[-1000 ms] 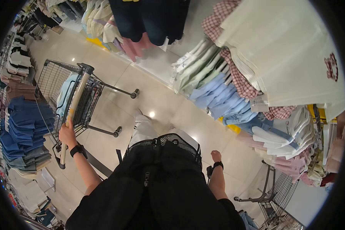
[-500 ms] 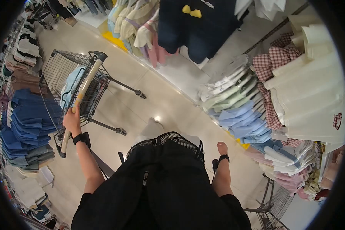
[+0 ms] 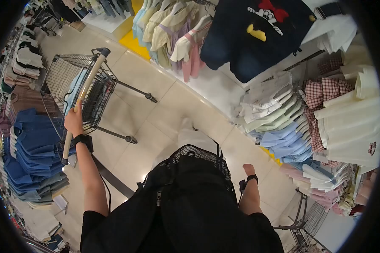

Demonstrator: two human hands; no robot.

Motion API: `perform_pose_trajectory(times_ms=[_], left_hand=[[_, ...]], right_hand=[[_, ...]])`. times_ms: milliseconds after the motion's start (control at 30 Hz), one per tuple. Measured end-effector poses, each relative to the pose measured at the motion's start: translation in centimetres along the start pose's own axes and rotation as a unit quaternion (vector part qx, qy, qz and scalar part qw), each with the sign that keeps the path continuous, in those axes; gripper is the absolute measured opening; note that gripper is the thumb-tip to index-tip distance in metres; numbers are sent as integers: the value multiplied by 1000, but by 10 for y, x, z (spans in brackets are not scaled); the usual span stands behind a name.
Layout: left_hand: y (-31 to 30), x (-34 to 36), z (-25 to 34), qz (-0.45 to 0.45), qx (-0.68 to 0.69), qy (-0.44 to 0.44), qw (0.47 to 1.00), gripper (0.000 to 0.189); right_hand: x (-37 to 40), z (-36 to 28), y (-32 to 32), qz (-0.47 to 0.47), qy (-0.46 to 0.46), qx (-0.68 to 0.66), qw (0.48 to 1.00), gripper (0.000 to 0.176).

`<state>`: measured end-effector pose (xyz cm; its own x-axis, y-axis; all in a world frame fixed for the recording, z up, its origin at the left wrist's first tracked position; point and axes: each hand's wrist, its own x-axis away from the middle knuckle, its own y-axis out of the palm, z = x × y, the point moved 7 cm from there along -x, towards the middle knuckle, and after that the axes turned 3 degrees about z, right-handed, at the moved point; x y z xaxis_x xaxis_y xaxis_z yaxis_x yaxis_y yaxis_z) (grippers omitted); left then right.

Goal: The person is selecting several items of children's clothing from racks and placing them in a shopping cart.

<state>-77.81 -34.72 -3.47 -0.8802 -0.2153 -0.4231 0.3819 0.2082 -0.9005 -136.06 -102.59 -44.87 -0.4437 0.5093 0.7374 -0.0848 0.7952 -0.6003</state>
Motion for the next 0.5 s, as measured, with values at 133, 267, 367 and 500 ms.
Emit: perform_pose_trajectory(times_ms=[133, 267, 367, 500], left_hand=[[18, -43, -13, 0, 7, -15, 1000, 66], [53, -89, -38, 11, -7, -13, 1000, 65], [67, -129, -53, 9, -27, -16, 999, 60], [89, -172, -73, 13, 9, -13, 1000, 58]], right_hand=[[-5, -106, -44, 138, -155, 85, 975, 27], [-21, -355, -98, 282, -210, 86, 932, 31], [-9, -541, -118, 330, -308, 49, 891, 33], [36, -756, -120, 364, -389, 69, 843, 34]])
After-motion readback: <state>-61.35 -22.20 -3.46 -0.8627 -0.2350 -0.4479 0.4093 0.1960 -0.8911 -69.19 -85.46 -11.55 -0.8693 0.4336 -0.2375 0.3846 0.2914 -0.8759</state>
